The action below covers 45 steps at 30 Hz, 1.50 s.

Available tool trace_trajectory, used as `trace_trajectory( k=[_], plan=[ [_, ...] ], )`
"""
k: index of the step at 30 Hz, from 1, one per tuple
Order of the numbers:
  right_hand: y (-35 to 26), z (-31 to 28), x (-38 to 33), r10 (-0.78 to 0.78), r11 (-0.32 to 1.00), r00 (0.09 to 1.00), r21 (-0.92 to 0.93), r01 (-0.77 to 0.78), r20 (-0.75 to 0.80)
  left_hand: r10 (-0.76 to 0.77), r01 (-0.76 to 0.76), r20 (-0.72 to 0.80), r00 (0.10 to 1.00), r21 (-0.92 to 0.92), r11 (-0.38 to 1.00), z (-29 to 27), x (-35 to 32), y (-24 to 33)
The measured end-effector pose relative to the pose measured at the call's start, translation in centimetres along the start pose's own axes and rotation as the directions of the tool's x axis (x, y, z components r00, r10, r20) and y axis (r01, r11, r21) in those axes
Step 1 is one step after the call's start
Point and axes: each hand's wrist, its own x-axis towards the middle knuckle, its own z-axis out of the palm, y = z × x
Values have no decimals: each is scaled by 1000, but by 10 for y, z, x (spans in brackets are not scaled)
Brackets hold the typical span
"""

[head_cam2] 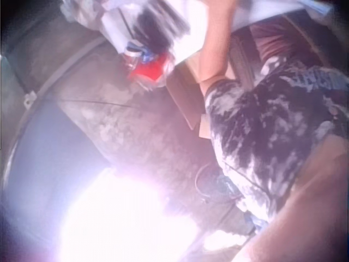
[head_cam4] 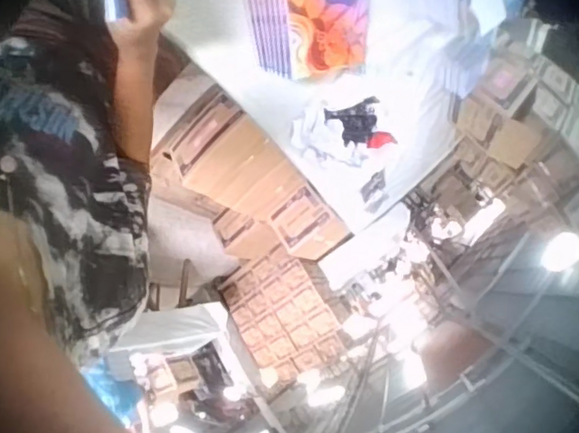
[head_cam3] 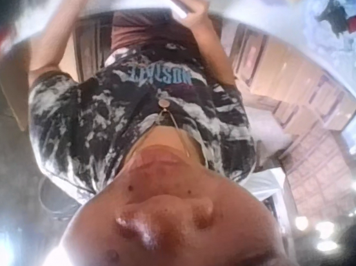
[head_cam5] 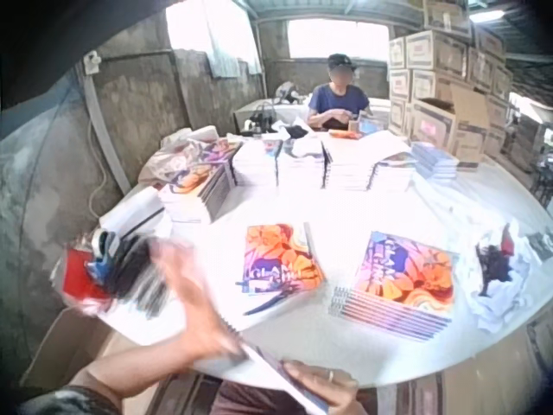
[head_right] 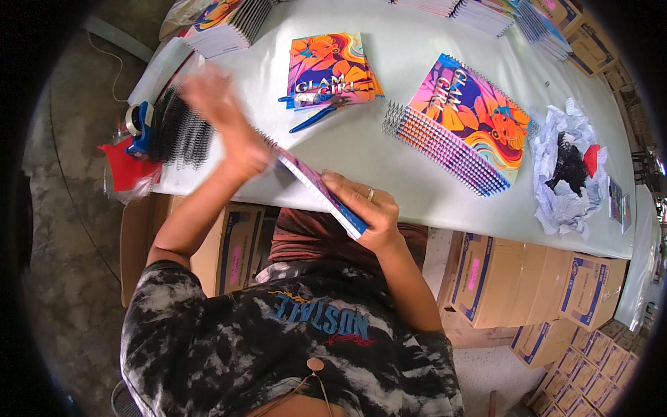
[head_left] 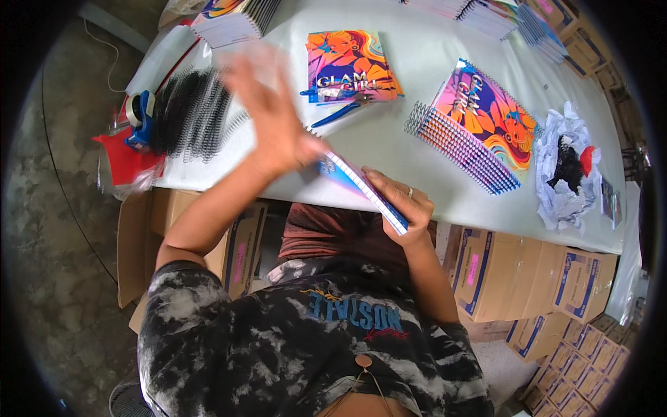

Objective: The person assembles spiral-bound notebooks by inserting metal wire coils into the punched holes of the covers. They handle each notebook individually, aligning the coil, and then use pliers to crimp the ends of the coil to secure it. The finished notebooks are stacked on the table.

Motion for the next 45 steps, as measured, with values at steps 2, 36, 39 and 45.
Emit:
trace_trajectory(
  k=[2, 36, 39, 45],
  plan=[
    [4, -1, -1, 30, 998, 1000, -52, -30, -11, 165, -180, -99, 981, -162, 970, 18, -18, 17],
    [3, 7, 11, 54, 998, 997, 27, -55, 54, 300, -303, -280, 912, 34, 952, 11, 11, 9],
    [2, 12, 15, 72, 997, 996, 23, -73, 45, -93, 65, -177, 980, -158, 985, 14, 18, 15],
    [6, 11, 11, 59, 998, 998, 17, -60, 31, 171, -204, -526, 833, -5, 979, 9, 51, 4]
  ],
)
